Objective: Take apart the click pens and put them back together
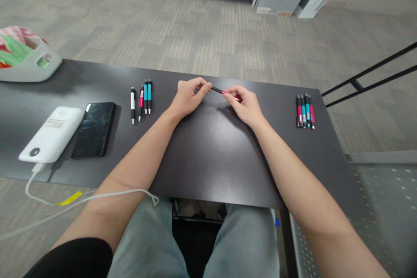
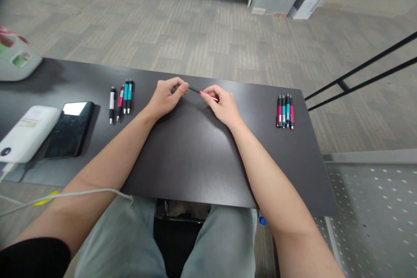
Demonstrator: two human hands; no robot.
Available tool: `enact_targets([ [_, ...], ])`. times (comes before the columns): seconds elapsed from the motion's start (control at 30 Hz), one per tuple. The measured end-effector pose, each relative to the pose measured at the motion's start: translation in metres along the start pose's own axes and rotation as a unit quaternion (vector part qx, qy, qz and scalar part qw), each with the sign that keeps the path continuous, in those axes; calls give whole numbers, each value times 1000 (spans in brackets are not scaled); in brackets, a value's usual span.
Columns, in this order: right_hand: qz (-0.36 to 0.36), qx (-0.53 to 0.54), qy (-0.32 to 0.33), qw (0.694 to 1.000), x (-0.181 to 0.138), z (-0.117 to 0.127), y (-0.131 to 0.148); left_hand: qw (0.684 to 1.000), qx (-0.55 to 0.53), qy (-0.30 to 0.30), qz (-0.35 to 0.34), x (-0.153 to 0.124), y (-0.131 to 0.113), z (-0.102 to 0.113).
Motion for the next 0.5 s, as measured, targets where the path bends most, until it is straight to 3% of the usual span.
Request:
enact_targets([
  [0.27, 28, 18, 10, 999, -1, 0, 2, 1000, 5, 25, 10, 0, -5, -2],
  [0.5, -1, -30, 19, 999, 0, 2, 3, 998, 55, 20, -6, 1, -6, -1],
])
Point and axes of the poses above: each hand's wrist, its own x-axis towards the middle knuckle, its own z-axis out of the back of the hand, y = z × x, the point moved 2 cm from there along x, towards the middle knuckle, and after that the axes turned 5 degrees about -y, right-handed, at the moved point
